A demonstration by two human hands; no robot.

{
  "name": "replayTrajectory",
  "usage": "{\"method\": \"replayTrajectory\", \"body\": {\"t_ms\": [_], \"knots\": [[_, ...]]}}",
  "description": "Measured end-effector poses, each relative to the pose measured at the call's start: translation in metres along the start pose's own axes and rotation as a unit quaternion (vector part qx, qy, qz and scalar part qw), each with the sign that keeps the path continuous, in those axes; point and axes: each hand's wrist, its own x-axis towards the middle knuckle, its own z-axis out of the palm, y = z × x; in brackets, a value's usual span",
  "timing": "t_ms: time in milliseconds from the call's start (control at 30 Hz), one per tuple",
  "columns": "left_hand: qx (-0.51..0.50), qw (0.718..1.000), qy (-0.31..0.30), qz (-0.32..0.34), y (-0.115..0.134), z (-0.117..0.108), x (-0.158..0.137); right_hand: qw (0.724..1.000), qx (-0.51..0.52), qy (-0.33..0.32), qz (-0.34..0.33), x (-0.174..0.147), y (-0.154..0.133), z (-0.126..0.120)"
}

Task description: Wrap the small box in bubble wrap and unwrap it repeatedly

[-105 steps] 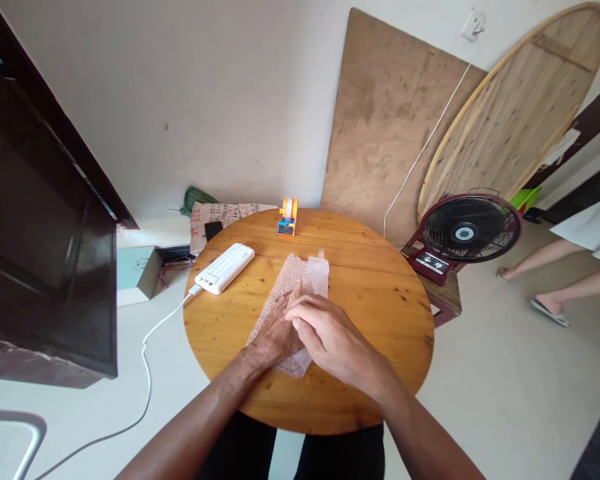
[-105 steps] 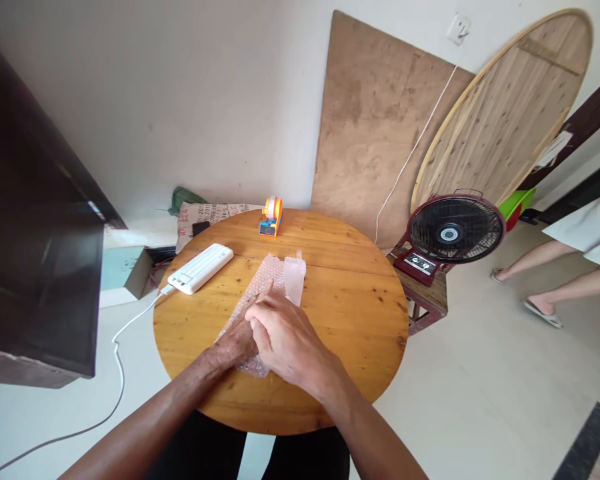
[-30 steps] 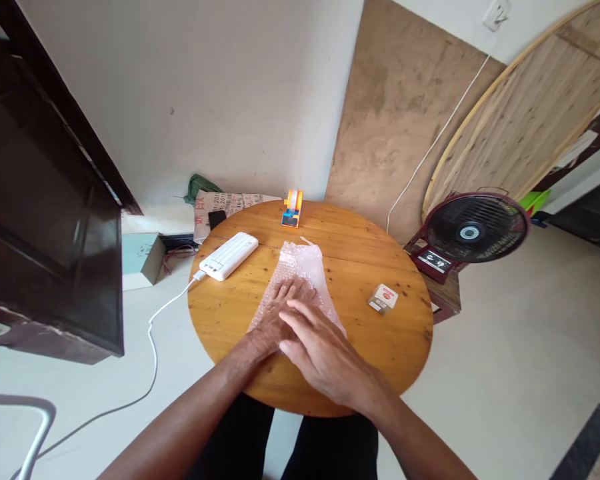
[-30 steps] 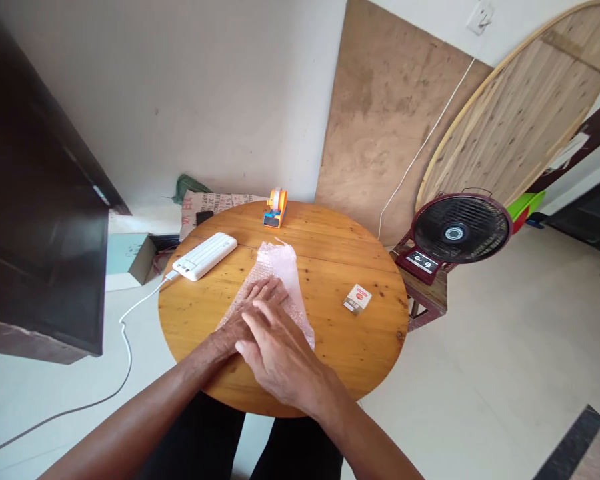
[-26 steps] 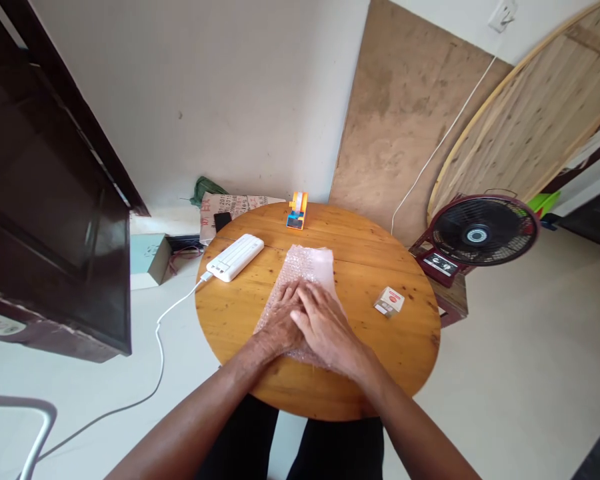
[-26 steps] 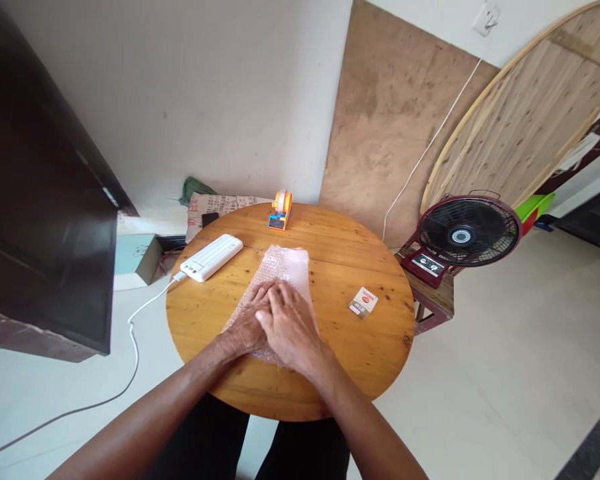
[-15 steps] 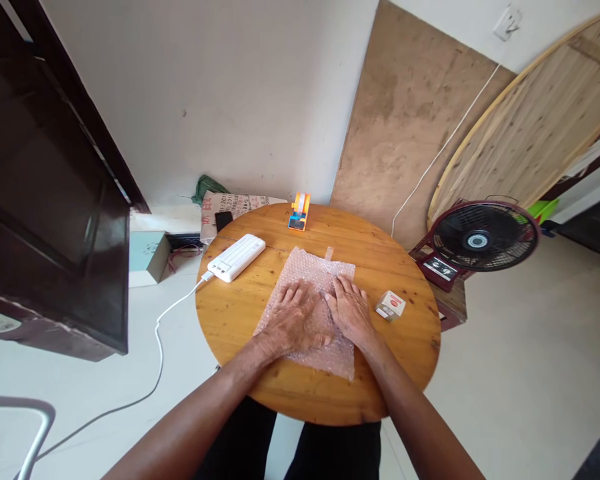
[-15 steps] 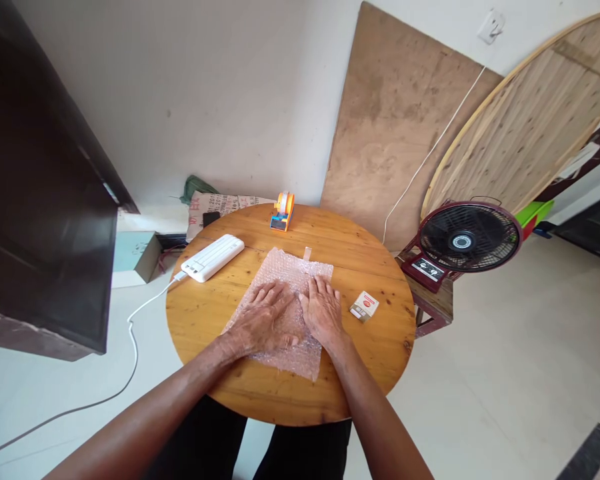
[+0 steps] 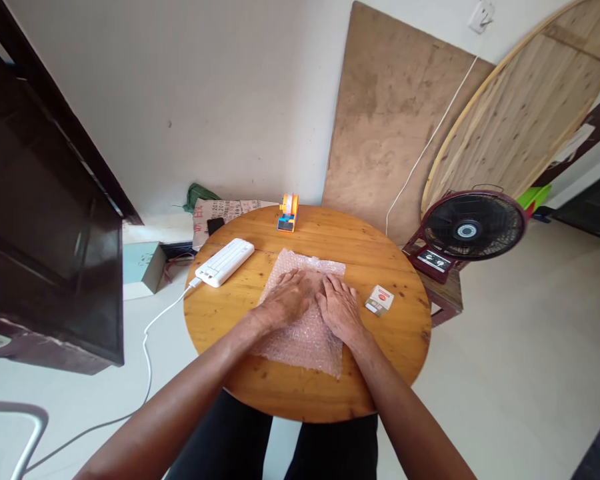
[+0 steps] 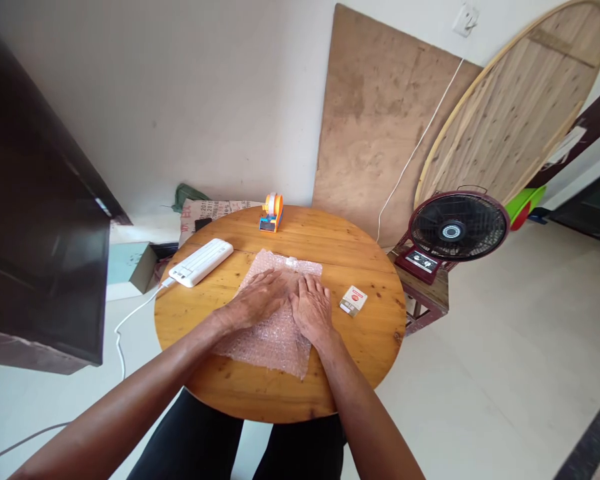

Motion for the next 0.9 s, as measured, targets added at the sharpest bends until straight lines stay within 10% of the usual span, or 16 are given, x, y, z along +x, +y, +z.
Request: {"method": "replayTrajectory", "body": {"t_ms": [267, 900], "knots": [[0.023, 0.997, 0.06, 0.051, -0.025, 0.033, 0.015, 0.999, 0.004, 0.002, 0.037, 0.006, 0.011, 0.001], [-0.029, 0.988, 0.128, 0.084, -0.032, 0.034, 0.011, 0.999, -0.006, 0.009, 0.036, 0.01, 0.013, 0.002]]}}
